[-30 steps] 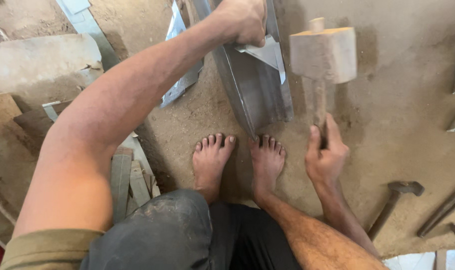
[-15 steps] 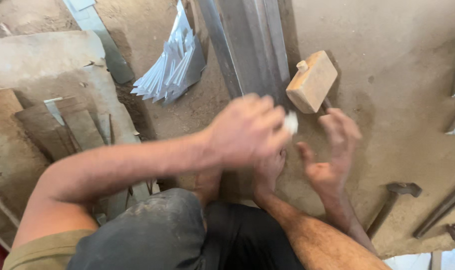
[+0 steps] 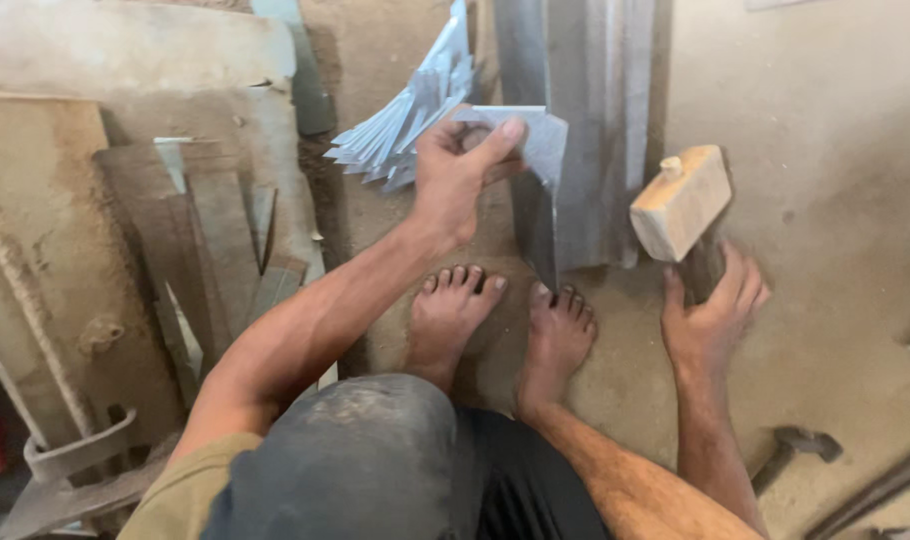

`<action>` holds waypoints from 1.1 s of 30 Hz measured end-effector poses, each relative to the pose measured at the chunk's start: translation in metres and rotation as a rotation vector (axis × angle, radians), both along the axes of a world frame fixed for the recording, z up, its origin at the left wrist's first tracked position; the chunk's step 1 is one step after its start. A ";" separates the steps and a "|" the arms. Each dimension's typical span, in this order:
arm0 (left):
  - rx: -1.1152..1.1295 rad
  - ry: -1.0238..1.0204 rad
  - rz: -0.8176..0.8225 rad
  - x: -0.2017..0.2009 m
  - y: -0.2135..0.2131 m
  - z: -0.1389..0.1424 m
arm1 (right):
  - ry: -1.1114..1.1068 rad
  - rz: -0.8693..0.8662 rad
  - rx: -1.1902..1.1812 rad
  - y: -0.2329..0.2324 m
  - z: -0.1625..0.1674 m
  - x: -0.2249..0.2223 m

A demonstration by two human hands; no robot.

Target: The person sits on the floor of a metal workshop and bends small sheet-metal pieces by hand against a heavy angle-iron bar, striking them with a wooden mallet to form an angle. Each finished piece is placed on a growing stack of completed pieces beside the work area.

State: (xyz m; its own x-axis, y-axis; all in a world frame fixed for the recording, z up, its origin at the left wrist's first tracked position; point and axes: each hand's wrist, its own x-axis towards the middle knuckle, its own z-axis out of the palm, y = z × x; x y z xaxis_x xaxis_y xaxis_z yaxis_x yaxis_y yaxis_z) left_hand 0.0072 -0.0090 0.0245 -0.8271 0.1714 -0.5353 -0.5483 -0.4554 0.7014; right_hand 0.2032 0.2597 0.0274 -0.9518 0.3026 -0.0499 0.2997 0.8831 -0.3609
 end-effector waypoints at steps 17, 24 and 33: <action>0.112 0.025 0.170 0.010 0.013 -0.022 | 0.024 -0.159 -0.671 -0.062 0.056 -0.009; 0.150 0.016 0.186 0.010 0.016 -0.025 | 0.189 0.101 -0.344 -0.046 0.047 -0.003; 0.110 0.003 0.186 0.008 0.017 -0.023 | -0.002 -0.151 -0.357 -0.046 0.020 0.005</action>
State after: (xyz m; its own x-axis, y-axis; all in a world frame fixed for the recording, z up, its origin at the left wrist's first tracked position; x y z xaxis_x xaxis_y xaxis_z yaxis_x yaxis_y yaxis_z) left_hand 0.0155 0.0084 0.0013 -0.8515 0.0725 -0.5193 -0.4455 -0.6225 0.6434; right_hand 0.2086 0.2134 0.0470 -0.8978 0.4023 -0.1790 0.4174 0.6481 -0.6370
